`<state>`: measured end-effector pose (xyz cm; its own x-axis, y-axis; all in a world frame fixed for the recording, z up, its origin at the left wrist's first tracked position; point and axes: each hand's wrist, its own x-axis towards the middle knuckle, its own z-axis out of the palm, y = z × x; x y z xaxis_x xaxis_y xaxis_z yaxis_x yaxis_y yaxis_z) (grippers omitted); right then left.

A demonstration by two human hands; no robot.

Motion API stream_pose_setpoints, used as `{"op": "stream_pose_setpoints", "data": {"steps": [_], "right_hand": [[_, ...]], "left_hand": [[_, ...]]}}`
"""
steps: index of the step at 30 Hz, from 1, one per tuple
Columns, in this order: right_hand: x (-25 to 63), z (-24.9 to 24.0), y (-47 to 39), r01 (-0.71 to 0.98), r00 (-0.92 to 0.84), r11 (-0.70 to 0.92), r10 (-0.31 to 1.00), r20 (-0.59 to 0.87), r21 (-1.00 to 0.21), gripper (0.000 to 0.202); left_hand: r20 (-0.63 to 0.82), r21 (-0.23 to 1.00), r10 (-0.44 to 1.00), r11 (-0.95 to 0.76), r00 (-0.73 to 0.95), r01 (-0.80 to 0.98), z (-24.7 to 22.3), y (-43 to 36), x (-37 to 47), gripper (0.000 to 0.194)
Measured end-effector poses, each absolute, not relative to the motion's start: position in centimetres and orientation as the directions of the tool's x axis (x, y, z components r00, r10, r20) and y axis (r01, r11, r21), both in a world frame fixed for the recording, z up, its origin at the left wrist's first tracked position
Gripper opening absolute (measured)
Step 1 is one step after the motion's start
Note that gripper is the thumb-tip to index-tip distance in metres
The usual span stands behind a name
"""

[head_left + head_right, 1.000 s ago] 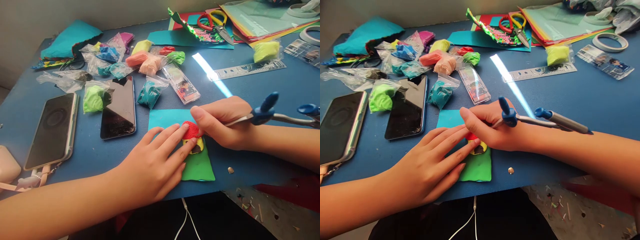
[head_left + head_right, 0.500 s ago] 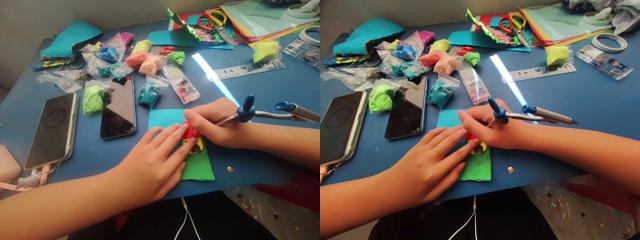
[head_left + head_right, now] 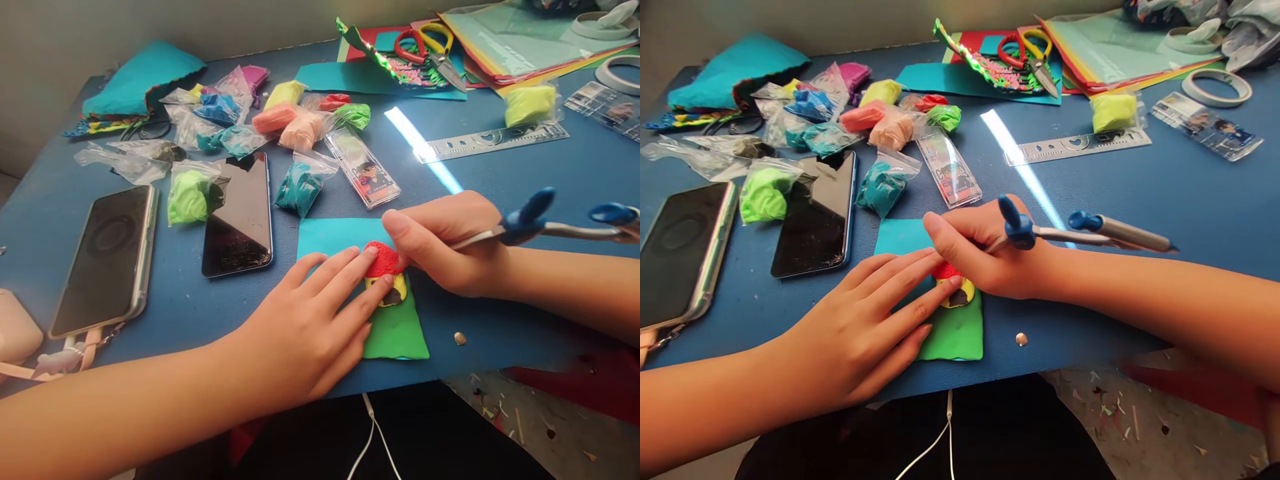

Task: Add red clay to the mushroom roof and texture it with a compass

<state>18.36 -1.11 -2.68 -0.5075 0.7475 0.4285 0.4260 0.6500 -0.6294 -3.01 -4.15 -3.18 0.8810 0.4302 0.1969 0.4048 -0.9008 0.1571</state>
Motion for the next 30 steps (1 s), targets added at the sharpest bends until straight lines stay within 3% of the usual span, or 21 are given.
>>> {"op": "stream_pose_setpoints", "data": {"steps": [9, 16, 30], "right_hand": [[18.4, -2.7, -1.09, 0.432, -0.525, 0.65, 0.745, 0.411, -0.625, 0.05], [18.21, -2.98, -0.83, 0.399, -0.493, 0.605, 0.775, 0.396, -0.689, 0.052], [18.43, -2.9, -0.96, 0.397, -0.523, 0.637, 0.749, 0.408, -0.66, 0.05]], "left_hand": [[0.203, 0.144, 0.433, -0.9, 0.878, 0.411, -3.16, -4.16, -2.96, 0.046], [0.201, 0.135, 0.437, -0.899, 0.877, 0.417, -3.12, -4.23, -2.92, 0.045], [0.197, 0.15, 0.429, -0.902, 0.882, 0.405, -3.18, -4.14, -3.0, 0.045]]}}
